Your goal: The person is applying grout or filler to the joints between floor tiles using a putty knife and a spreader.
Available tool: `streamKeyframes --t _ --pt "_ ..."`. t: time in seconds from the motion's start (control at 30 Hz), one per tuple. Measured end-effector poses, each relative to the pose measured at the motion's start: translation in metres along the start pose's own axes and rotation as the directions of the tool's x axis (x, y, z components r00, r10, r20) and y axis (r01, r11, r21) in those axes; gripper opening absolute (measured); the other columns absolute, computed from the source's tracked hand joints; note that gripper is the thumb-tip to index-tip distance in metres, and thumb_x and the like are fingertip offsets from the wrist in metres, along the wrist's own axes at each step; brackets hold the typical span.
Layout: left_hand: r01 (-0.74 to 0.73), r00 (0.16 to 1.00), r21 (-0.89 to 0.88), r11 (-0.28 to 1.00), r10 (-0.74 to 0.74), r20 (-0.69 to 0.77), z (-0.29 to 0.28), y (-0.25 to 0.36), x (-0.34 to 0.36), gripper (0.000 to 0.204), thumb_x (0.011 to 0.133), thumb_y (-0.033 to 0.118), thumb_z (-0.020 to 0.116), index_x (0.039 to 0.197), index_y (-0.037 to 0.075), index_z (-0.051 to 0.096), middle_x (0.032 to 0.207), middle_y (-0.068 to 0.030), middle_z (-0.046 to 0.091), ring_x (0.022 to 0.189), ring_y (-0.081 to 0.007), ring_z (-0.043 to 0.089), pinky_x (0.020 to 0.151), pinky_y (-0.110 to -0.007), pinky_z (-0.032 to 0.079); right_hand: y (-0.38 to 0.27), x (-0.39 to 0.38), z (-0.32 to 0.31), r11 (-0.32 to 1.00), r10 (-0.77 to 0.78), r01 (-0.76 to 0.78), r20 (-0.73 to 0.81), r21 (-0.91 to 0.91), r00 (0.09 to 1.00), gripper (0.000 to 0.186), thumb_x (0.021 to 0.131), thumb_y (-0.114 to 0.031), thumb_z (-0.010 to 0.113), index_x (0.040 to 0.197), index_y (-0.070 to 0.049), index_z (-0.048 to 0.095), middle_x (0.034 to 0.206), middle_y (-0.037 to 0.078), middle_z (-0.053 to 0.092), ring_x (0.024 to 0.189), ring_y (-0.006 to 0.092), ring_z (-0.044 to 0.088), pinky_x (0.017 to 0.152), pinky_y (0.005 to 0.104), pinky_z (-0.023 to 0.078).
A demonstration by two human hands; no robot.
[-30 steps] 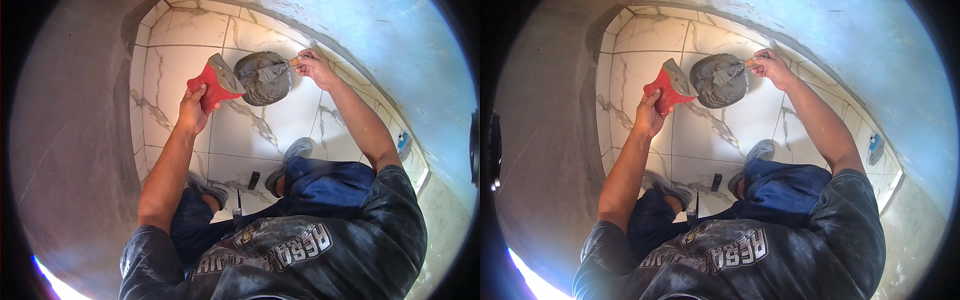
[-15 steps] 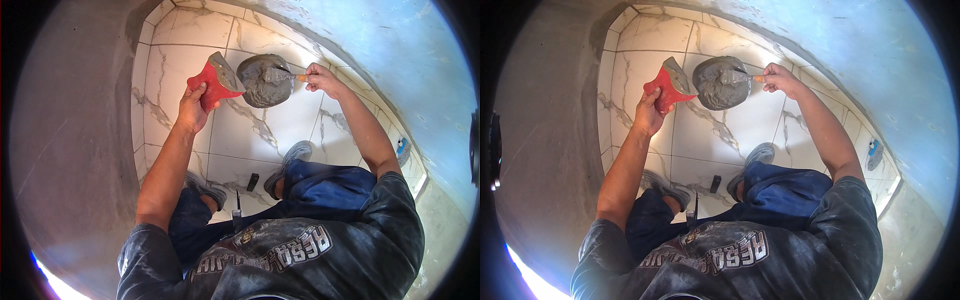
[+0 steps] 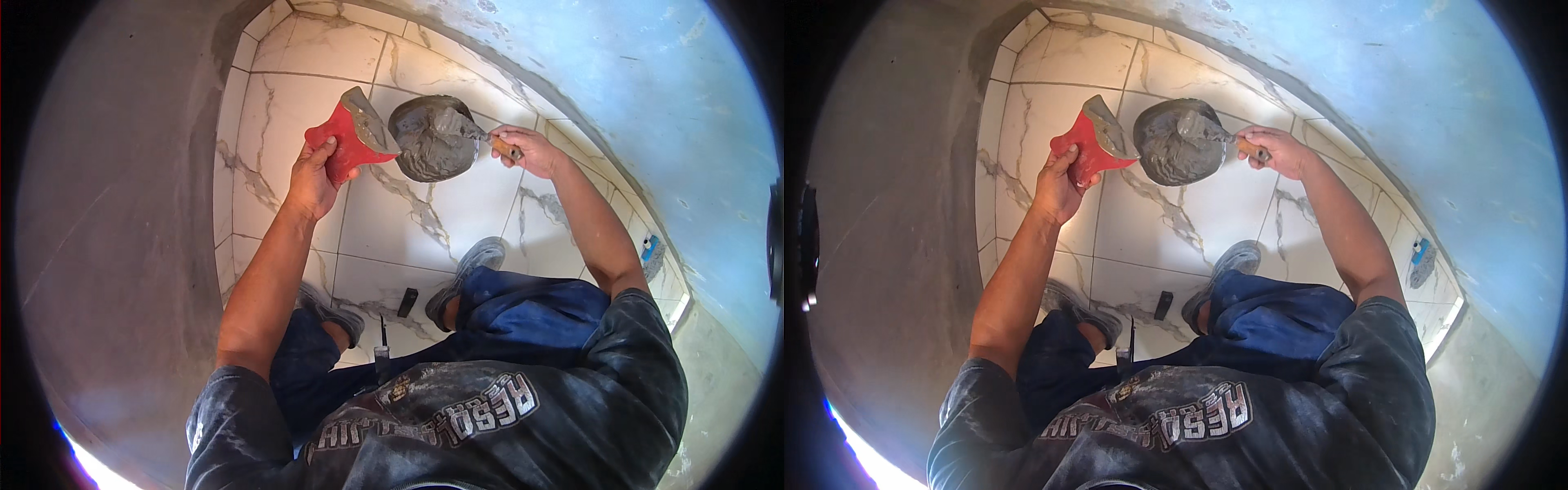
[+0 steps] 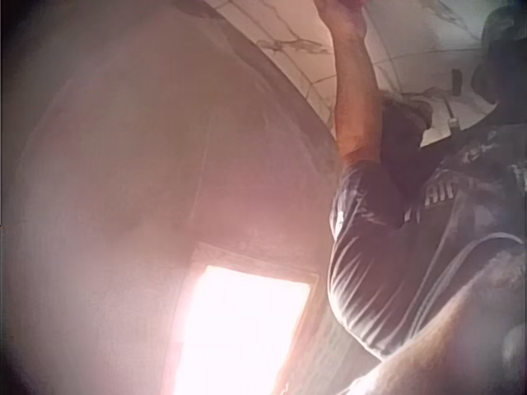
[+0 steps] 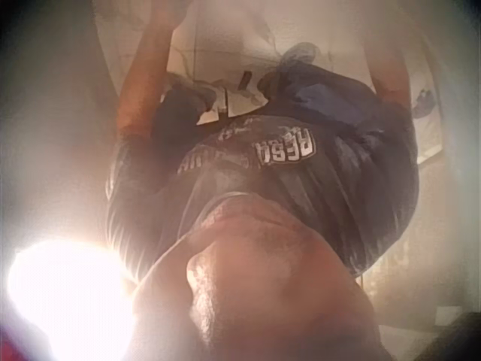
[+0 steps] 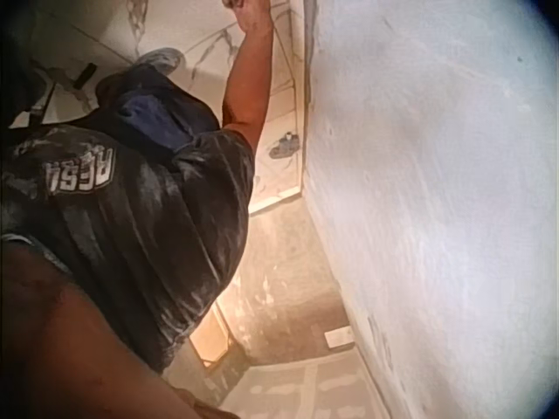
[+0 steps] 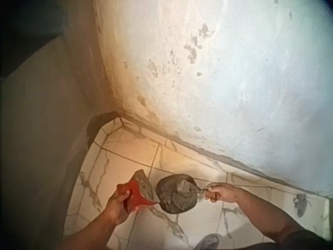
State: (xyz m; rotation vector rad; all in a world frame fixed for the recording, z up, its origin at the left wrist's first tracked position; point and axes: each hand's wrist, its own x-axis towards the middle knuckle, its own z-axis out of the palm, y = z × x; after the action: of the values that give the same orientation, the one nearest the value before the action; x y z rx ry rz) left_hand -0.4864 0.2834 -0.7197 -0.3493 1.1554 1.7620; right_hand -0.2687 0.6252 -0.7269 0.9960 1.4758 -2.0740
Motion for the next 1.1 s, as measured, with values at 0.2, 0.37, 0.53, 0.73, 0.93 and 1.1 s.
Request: streamKeyframes --t 0.2,0.37,0.53,0.73,0.93,1.1 --pt "-0.026 0.997 0.011 1.0 0.025 0.074 -0.002 0.01 -0.002 0.021 0.098 0.017 0.052 0.118 0.014 0.054 0.11 -0.0045 0.063 0.093 -0.0177 0.064 0.063 -0.031 0.058 0.007 -0.007 0.002 0.978 0.043 -0.074 0.154 0.196 0.987 0.042 0.094 -0.023 0.045 0.127 0.003 0.049 0.085 0.009 0.059 0.065 0.0136 0.049 0.061 0.0253 0.042" --pt "0.032 0.991 0.087 0.996 -0.043 0.13 -0.005 0.042 -0.001 0.021 0.097 0.018 0.054 0.118 0.015 0.054 0.105 -0.0028 0.064 0.089 -0.0164 0.065 0.063 -0.031 0.058 0.002 -0.013 0.016 0.987 0.071 -0.082 0.086 0.135 0.994 0.038 0.096 -0.025 0.042 0.126 -0.003 0.051 0.08 0.007 0.058 0.063 0.0128 0.049 0.059 0.0253 0.041" --pt "0.092 0.97 0.149 0.985 -0.122 0.21 0.005 0.087 0.003 0.022 0.096 0.021 0.056 0.118 0.016 0.053 0.103 -0.0019 0.063 0.088 -0.0158 0.065 0.064 -0.033 0.056 0.001 -0.031 0.035 0.993 0.07 -0.071 0.009 0.095 0.997 0.029 0.097 -0.024 0.039 0.118 -0.008 0.051 0.078 0.005 0.059 0.058 0.0127 0.051 0.056 0.0255 0.041" --pt "0.122 0.944 0.158 0.98 -0.164 0.287 0.014 0.108 0.019 0.026 0.096 0.021 0.056 0.121 0.015 0.052 0.111 -0.0031 0.062 0.093 -0.0162 0.064 0.063 -0.033 0.056 0.026 -0.032 0.053 0.957 0.049 -0.046 -0.004 0.287 0.999 0.023 0.093 -0.022 0.043 0.113 -0.011 0.047 0.08 0.008 0.062 0.06 0.016 0.057 0.056 0.0278 0.045" --pt "0.027 0.943 0.021 0.999 -0.032 0.331 -0.007 0.123 0.027 0.026 0.096 0.021 0.055 0.122 0.015 0.053 0.116 -0.0008 0.062 0.097 -0.0166 0.063 0.065 -0.033 0.055 0.023 -0.017 0.125 0.823 -0.159 0.226 -0.169 0.522 0.973 0.036 0.092 -0.023 0.046 0.125 -0.01 0.046 0.086 0.011 0.061 0.069 0.0203 0.059 0.061 0.0304 0.047" --pt "-0.064 0.959 -0.07 0.996 0.08 0.271 -0.053 0.142 0.006 0.028 0.097 0.023 0.054 0.124 0.015 0.052 0.118 0.0003 0.061 0.1 -0.0167 0.061 0.065 -0.033 0.052 -0.013 0.028 0.23 0.769 -0.16 0.301 -0.286 0.564 0.945 0.042 0.095 -0.02 0.042 0.135 -0.008 0.042 0.094 0.01 0.059 0.069 0.0197 0.056 0.064 0.0336 0.049"
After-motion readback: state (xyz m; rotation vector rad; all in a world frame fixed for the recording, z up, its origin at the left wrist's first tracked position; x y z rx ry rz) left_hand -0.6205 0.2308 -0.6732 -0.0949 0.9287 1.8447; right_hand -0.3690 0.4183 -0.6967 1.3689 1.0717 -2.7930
